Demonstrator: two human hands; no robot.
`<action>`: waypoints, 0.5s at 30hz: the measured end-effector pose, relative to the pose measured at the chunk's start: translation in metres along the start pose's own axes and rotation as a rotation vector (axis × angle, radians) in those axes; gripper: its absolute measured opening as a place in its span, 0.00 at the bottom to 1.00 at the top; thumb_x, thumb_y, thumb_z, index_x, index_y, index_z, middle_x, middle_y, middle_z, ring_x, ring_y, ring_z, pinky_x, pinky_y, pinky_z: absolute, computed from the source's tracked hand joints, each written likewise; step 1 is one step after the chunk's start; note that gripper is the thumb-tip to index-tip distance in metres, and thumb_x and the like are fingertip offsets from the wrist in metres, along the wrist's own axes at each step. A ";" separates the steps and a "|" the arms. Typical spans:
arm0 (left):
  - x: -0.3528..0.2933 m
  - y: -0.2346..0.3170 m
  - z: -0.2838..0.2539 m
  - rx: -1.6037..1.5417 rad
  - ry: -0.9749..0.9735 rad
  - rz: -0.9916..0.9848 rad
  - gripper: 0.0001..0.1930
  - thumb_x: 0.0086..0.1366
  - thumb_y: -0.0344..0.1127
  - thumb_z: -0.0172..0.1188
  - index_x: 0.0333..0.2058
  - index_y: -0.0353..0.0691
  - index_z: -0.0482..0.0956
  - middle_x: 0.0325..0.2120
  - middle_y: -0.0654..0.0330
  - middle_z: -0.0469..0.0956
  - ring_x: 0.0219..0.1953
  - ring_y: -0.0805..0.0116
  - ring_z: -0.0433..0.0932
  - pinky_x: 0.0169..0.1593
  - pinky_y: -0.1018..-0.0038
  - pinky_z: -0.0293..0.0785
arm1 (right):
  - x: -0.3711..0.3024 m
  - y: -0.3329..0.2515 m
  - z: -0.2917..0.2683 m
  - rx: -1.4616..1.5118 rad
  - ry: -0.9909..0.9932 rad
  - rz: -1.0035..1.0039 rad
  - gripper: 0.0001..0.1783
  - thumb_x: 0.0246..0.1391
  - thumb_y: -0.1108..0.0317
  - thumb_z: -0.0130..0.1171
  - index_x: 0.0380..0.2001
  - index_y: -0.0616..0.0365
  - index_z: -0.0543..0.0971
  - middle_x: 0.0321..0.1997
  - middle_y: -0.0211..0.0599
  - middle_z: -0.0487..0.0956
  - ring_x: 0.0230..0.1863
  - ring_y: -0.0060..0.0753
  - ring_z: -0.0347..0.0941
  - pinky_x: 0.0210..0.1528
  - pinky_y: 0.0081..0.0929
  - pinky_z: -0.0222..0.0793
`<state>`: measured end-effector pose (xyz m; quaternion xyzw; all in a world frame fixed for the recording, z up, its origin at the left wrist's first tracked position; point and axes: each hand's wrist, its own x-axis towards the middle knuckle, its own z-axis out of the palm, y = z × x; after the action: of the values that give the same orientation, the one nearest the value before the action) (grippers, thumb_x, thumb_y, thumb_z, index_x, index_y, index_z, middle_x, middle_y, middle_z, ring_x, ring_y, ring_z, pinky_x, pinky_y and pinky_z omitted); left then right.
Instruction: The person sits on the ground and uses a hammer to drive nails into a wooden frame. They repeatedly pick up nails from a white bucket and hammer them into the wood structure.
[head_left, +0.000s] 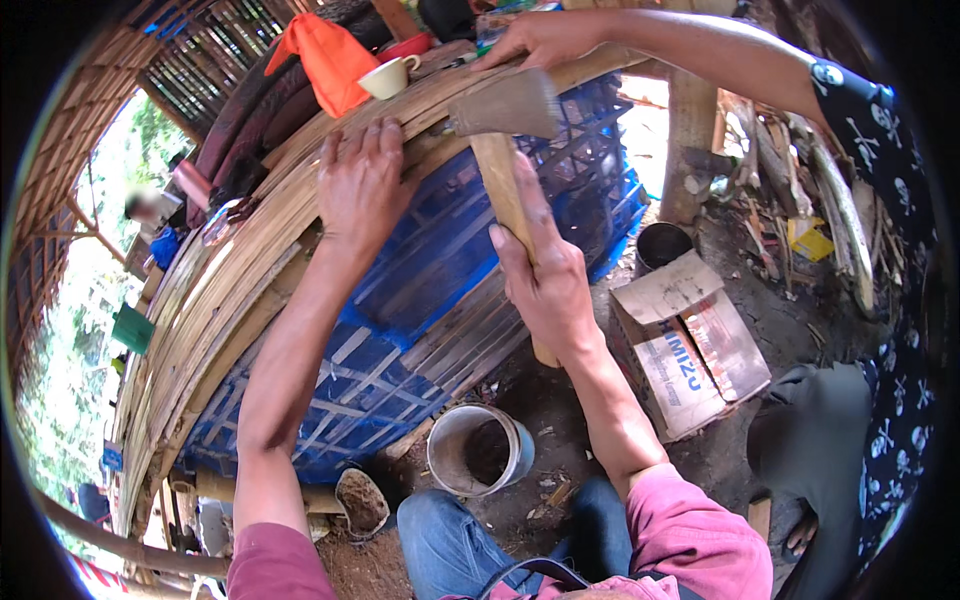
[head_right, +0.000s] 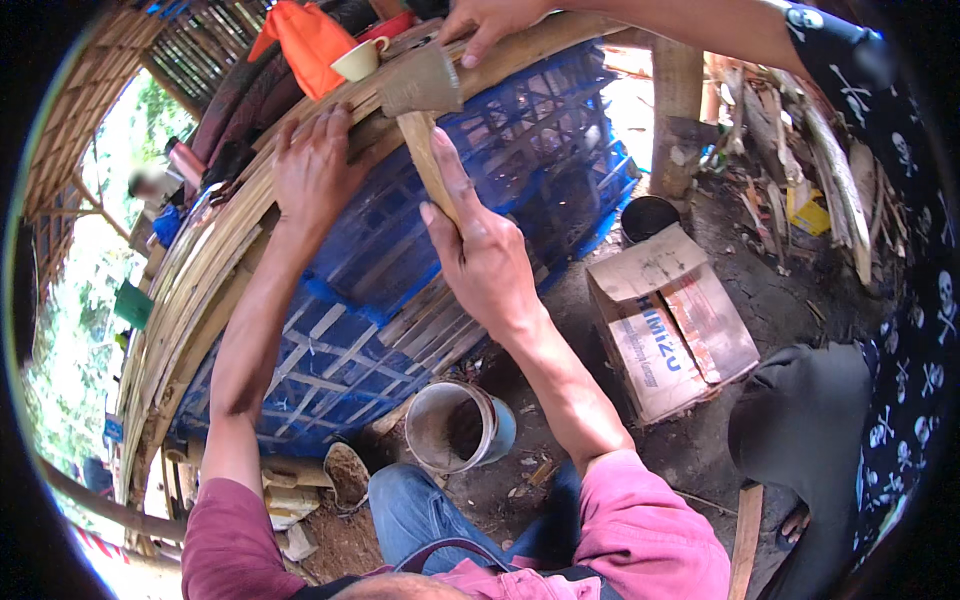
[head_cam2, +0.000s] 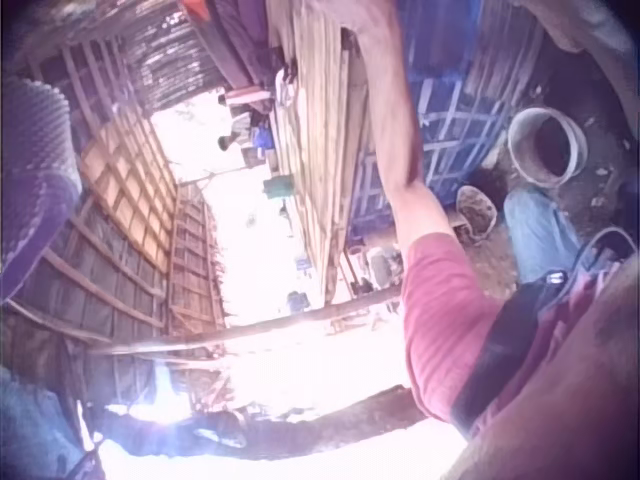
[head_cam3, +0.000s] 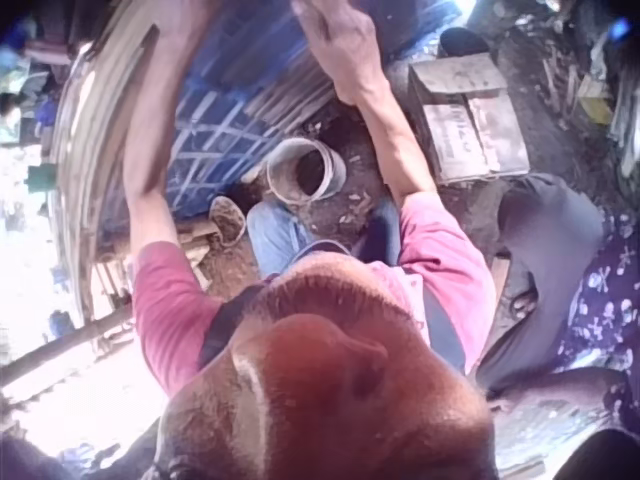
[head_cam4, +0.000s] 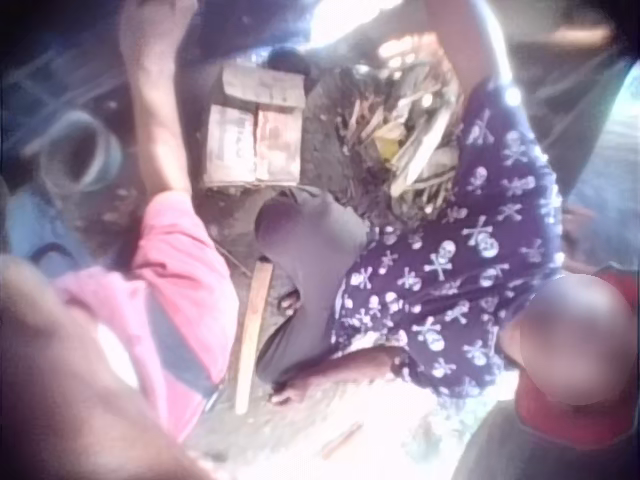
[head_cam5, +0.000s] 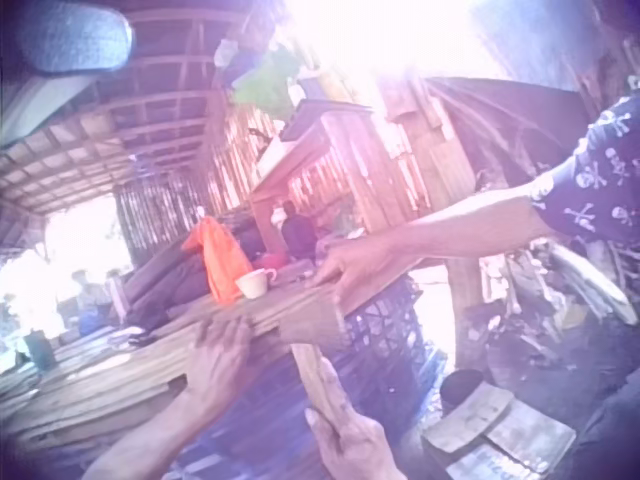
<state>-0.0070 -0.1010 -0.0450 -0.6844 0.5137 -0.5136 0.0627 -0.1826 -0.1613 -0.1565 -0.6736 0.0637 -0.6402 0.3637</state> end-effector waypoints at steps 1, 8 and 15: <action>0.001 -0.001 0.000 0.003 0.005 0.004 0.31 0.49 0.48 0.69 0.48 0.39 0.71 0.48 0.57 0.77 0.51 0.65 0.76 0.60 0.59 0.63 | -0.002 -0.005 -0.003 -0.009 0.082 -0.119 0.36 0.59 0.73 0.54 0.68 0.51 0.53 0.60 0.54 0.70 0.45 0.51 0.79 0.39 0.36 0.76; 0.003 0.004 -0.003 -0.005 0.001 0.002 0.30 0.50 0.48 0.68 0.48 0.39 0.71 0.48 0.57 0.77 0.51 0.65 0.76 0.61 0.58 0.61 | -0.012 0.026 0.008 0.053 0.034 0.035 0.36 0.62 0.72 0.52 0.70 0.51 0.50 0.37 0.41 0.75 0.24 0.26 0.69 0.27 0.26 0.68; 0.002 0.004 0.000 0.012 0.028 0.026 0.29 0.51 0.47 0.68 0.48 0.39 0.71 0.47 0.58 0.77 0.50 0.65 0.76 0.61 0.57 0.61 | -0.001 0.009 0.016 -0.126 -0.036 -0.031 0.36 0.59 0.72 0.54 0.68 0.53 0.53 0.58 0.59 0.70 0.49 0.54 0.76 0.40 0.36 0.77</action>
<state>-0.0100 -0.1044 -0.0458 -0.6700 0.5202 -0.5254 0.0663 -0.1645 -0.1608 -0.1616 -0.7074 0.0872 -0.6283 0.3117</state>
